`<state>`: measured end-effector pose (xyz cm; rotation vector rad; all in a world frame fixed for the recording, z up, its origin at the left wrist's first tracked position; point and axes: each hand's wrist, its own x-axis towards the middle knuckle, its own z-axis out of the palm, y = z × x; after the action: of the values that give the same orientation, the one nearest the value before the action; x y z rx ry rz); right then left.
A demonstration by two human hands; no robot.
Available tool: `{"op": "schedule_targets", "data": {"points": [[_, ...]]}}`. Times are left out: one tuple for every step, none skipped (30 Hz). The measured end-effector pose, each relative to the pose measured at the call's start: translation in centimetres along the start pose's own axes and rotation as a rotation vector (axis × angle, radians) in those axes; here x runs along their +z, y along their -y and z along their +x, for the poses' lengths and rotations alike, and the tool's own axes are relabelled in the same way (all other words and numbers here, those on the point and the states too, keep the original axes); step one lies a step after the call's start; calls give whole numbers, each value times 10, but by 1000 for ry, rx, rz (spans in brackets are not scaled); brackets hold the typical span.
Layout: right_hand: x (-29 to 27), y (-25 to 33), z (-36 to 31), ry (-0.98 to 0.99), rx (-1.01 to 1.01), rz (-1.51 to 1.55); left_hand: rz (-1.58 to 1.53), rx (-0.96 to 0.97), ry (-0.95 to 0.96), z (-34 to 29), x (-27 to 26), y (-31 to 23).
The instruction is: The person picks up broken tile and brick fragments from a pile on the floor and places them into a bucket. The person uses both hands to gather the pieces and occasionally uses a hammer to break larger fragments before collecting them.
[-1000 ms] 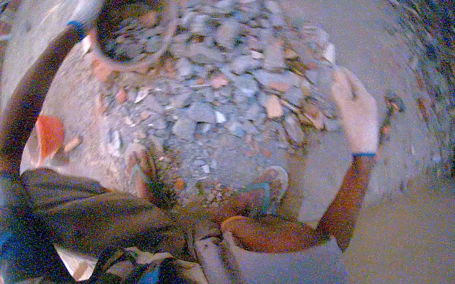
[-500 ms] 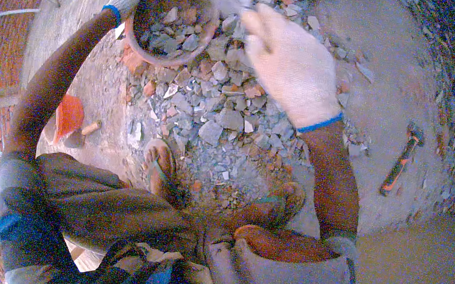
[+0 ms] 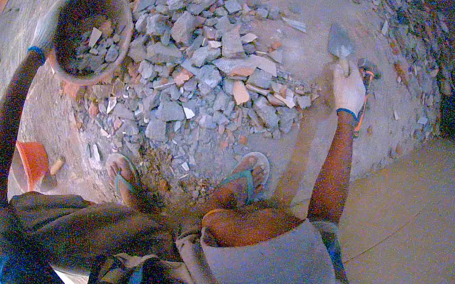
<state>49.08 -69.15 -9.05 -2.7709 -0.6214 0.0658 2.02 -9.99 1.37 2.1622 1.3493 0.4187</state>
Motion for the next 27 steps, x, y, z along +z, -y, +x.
{"op": "schedule_targets", "data": {"points": [[3, -9, 4, 6, 1, -2, 15, 28, -11, 2, 1, 0], [7, -14, 8, 12, -31, 21, 29, 54, -23, 3, 2, 1], [11, -15, 14, 18, -66, 38, 64, 39, -15, 7, 2, 2], [15, -14, 21, 35, -72, 50, 21, 31, -22, 8, 3, 4], [18, -10, 29, 70, -115, 42, -22, 21, -28, 10, 3, 5], [21, -3, 39, 115, -130, 31, -66, 10, -36, 11, 4, 6], [24, 5, 48, 161, -147, 21, -92, -20, -22, 11, 4, 7], [25, 14, 57, 173, -207, 40, -118, -52, -11, 10, 4, 7], [27, 24, 65, 187, -269, 62, -142, -85, -2, 9, 3, 6], [29, 33, 71, 200, -331, 84, -103, -52, -18, 7, 2, 5], [29, 42, 76, 239, -382, 83, -65, -19, -33, 3, 2, 4], [29, 51, 81, 277, -433, 82, -29, -29, -68, 0, 1, 2], [29, 57, 83, 315, -466, 60, -20, 25, -55, -4, 1, 0], [29, 63, 83, 343, -519, 78, -13, 37, -62, -8, 1, -3], [31, 70, 82, 373, -555, 76, -7, 49, -68, -11, 1, -6], [33, 75, 80, 397, -593, 72, -39, 14, -53, -14, 2, -9], [36, 80, 75, 418, -599, 104, -71, -20, -38, -16, 1, -13], [40, 84, 69, 434, -608, 134, -102, -54, -22, -17, 1, -17], [42, 88, 63, 460, -584, 133, -118, -95, -10, -19, 1, -20], [45, 92, 58, 475, -593, 177, -133, -136, 1, -19, 0, -23], [48, 94, 49, 499, -570, 190, -149, -176, 14, -19, 0, -25], [49, 94, 41, 514, -573, 214, -144, -164, 10, -19, 0, -27], [49, 95, 35, 539, -518, 264, -139, -151, 7, -19, 0, -27], [48, 95, 28, 509, -525, 251, -133, -136, 3, -18, 1, -27], [46, 95, 21, 474, -539, 240, -128, -107, 2, -16, 0, -25], [43, 93, 14, 452, -520, 189, -122, -79, 3, -16, 0, -23], [39, 91, 8, 469, -528, 246, -117, -49, 6, -13, 1, -20]]}}
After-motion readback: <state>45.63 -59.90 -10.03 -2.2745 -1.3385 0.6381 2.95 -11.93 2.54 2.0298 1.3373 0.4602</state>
